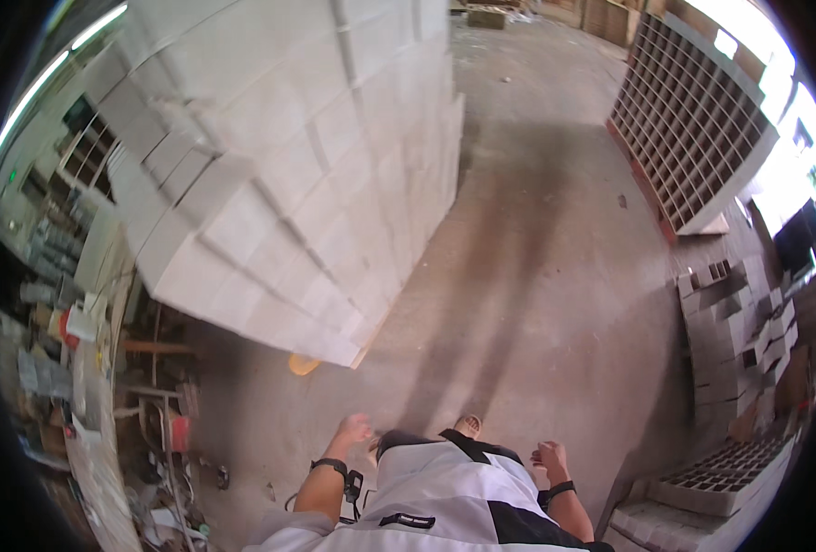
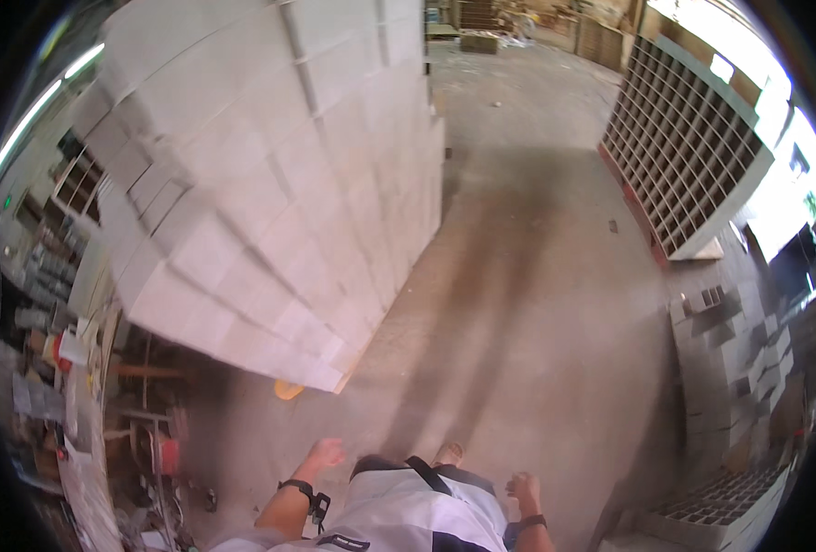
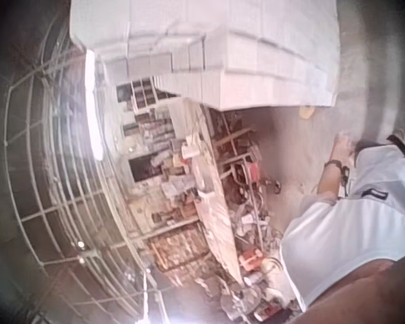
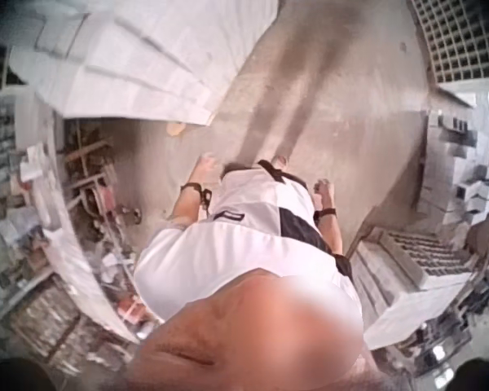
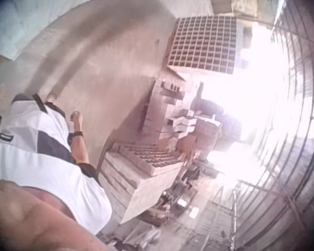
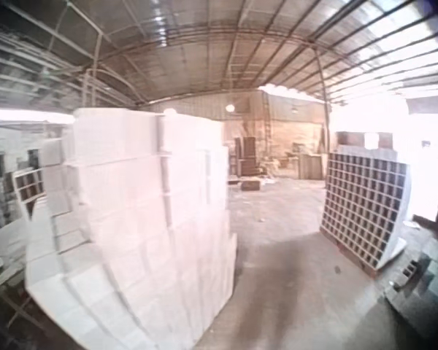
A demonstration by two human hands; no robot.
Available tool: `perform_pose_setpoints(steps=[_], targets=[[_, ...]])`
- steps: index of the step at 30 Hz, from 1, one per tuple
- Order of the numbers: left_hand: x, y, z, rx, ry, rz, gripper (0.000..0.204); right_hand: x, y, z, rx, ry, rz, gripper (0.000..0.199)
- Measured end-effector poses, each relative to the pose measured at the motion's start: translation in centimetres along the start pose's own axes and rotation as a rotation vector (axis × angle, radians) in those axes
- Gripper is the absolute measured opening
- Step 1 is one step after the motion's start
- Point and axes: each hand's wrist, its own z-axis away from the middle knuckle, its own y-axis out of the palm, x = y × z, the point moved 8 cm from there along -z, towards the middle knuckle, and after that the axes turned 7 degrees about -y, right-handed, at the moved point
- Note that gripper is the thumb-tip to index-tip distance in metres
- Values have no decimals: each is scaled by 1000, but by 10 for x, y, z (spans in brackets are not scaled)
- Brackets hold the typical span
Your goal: The person uses a pallet jack to move a stack of white boxes, then squats to pick up several small white boxes from the floor and places them into a larger shelving unit. The person continues to arrange the boxes on the shelves.
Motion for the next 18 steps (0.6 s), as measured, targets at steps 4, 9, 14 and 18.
perform_pose_setpoints(steps=[4, 9, 14, 18], targets=[[-122, 56, -1, -32, 72, 64, 41, 93, -32, -42, -29, -76, -131, 36], [-224, 111, -46, -23, 65, -52, 40, 230, -40, -109, 22, -232, -212, 37], [-327, 184, -123, 88, -30, -224, 21, 218, -108, -223, -88, -51, -219, 28], [-422, 225, -196, 55, 50, -250, 17, 216, -168, -243, -258, 215, -232, 19]])
